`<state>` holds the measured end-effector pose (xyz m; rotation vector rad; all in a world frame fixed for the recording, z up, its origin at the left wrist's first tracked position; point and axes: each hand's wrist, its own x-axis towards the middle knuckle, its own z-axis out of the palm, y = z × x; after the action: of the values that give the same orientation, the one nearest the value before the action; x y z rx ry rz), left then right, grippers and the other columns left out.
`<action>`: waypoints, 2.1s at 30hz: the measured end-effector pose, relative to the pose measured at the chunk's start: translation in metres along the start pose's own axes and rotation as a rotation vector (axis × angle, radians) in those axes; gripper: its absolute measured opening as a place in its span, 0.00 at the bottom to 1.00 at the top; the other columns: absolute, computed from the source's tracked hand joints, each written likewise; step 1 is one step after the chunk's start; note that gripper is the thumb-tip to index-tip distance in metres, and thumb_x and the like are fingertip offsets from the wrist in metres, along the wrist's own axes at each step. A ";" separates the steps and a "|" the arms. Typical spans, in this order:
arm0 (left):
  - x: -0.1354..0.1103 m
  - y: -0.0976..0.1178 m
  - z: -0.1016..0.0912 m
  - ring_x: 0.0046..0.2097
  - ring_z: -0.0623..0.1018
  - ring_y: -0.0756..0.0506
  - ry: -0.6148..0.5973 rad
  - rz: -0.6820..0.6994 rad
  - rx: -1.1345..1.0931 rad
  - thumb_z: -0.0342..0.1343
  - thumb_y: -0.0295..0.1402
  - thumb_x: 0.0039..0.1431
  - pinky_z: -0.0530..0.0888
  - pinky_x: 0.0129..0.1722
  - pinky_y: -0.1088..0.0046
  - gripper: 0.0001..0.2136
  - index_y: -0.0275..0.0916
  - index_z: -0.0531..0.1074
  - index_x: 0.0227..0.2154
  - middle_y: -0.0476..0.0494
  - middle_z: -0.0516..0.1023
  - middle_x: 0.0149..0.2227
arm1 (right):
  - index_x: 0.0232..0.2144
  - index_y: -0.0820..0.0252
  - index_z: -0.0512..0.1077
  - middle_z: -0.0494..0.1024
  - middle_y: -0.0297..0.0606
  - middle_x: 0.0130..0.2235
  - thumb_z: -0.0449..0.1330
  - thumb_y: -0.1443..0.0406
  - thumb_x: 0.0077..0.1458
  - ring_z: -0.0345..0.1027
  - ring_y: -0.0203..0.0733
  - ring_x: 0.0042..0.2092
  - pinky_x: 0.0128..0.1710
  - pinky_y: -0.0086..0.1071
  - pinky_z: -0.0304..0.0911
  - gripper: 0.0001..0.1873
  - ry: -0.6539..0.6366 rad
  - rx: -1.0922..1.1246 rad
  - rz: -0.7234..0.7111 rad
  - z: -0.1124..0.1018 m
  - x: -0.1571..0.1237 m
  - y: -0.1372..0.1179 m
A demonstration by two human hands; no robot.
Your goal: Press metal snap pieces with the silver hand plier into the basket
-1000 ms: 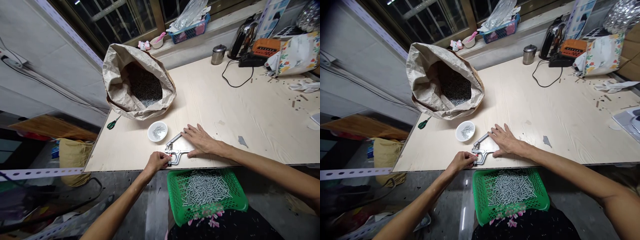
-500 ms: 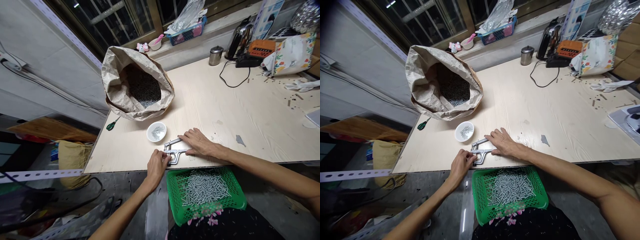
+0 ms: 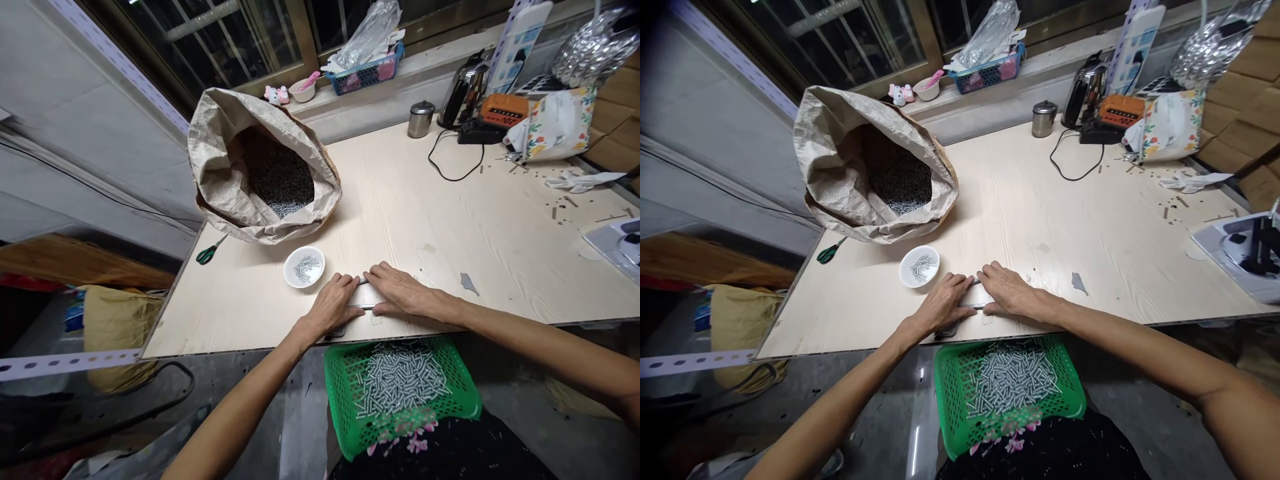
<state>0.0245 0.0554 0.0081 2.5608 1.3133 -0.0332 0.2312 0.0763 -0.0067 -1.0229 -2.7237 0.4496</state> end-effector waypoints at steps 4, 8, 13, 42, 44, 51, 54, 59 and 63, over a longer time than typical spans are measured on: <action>0.002 0.008 0.007 0.41 0.70 0.43 0.067 -0.067 -0.047 0.54 0.37 0.61 0.70 0.41 0.67 0.09 0.36 0.71 0.37 0.42 0.74 0.36 | 0.33 0.63 0.68 0.70 0.42 0.36 0.55 0.67 0.60 0.61 0.43 0.39 0.38 0.35 0.60 0.04 0.021 0.016 -0.048 0.015 0.006 0.000; 0.003 0.015 0.020 0.38 0.71 0.44 0.133 -0.136 0.017 0.50 0.37 0.63 0.70 0.38 0.67 0.10 0.37 0.72 0.31 0.43 0.74 0.32 | 0.30 0.60 0.68 0.70 0.40 0.34 0.50 0.68 0.62 0.61 0.43 0.38 0.37 0.36 0.60 0.09 0.041 0.020 -0.047 0.026 0.009 0.002; -0.013 0.035 0.043 0.55 0.68 0.39 0.336 -0.162 0.130 0.51 0.30 0.62 0.70 0.50 0.59 0.12 0.38 0.67 0.48 0.36 0.70 0.54 | 0.44 0.64 0.68 0.69 0.47 0.43 0.64 0.57 0.52 0.60 0.49 0.44 0.42 0.40 0.61 0.20 0.012 0.026 -0.065 0.007 0.006 0.016; -0.046 0.003 -0.014 0.38 0.76 0.41 -0.198 -0.875 -0.164 0.54 0.33 0.53 0.69 0.33 0.68 0.06 0.38 0.74 0.26 0.41 0.78 0.33 | 0.33 0.60 0.67 0.72 0.37 0.35 0.52 0.66 0.63 0.63 0.39 0.34 0.34 0.34 0.53 0.06 0.013 -0.030 -0.097 0.037 0.008 -0.030; -0.040 0.015 -0.017 0.42 0.76 0.39 -0.188 -0.797 -0.003 0.51 0.30 0.55 0.70 0.36 0.66 0.08 0.36 0.75 0.29 0.36 0.78 0.36 | 0.32 0.60 0.67 0.72 0.37 0.33 0.51 0.70 0.62 0.62 0.40 0.34 0.33 0.35 0.51 0.07 0.072 -0.131 -0.134 0.039 0.011 -0.028; -0.042 -0.005 -0.034 0.43 0.77 0.38 -0.289 -0.694 0.129 0.52 0.24 0.55 0.71 0.37 0.66 0.08 0.34 0.76 0.30 0.33 0.78 0.38 | 0.29 0.59 0.64 0.69 0.36 0.30 0.48 0.76 0.60 0.59 0.40 0.31 0.32 0.35 0.48 0.11 0.212 -0.222 -0.137 0.036 0.004 -0.015; -0.060 -0.007 -0.044 0.40 0.77 0.41 -0.176 -0.668 0.053 0.51 0.29 0.58 0.70 0.36 0.68 0.08 0.37 0.76 0.31 0.38 0.78 0.37 | 0.29 0.58 0.63 0.69 0.35 0.30 0.48 0.73 0.61 0.59 0.39 0.29 0.31 0.34 0.49 0.10 0.213 -0.187 -0.085 0.034 -0.002 -0.006; -0.076 0.039 -0.042 0.38 0.76 0.44 -0.096 -0.300 -0.114 0.52 0.33 0.60 0.71 0.34 0.70 0.08 0.41 0.76 0.32 0.44 0.77 0.34 | 0.29 0.58 0.64 0.69 0.35 0.30 0.48 0.70 0.63 0.60 0.39 0.29 0.30 0.33 0.50 0.11 0.253 -0.176 -0.040 0.038 -0.003 -0.001; -0.053 0.025 -0.040 0.40 0.73 0.43 0.079 -0.310 -0.005 0.50 0.31 0.62 0.71 0.34 0.69 0.09 0.41 0.76 0.35 0.42 0.76 0.36 | 0.29 0.59 0.65 0.69 0.36 0.30 0.47 0.70 0.63 0.60 0.39 0.29 0.29 0.33 0.51 0.11 0.298 -0.155 -0.030 0.043 -0.003 -0.003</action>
<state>0.0091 0.0087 0.0599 2.3517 1.7256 0.0123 0.2192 0.0638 -0.0460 -0.9941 -2.5307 0.0727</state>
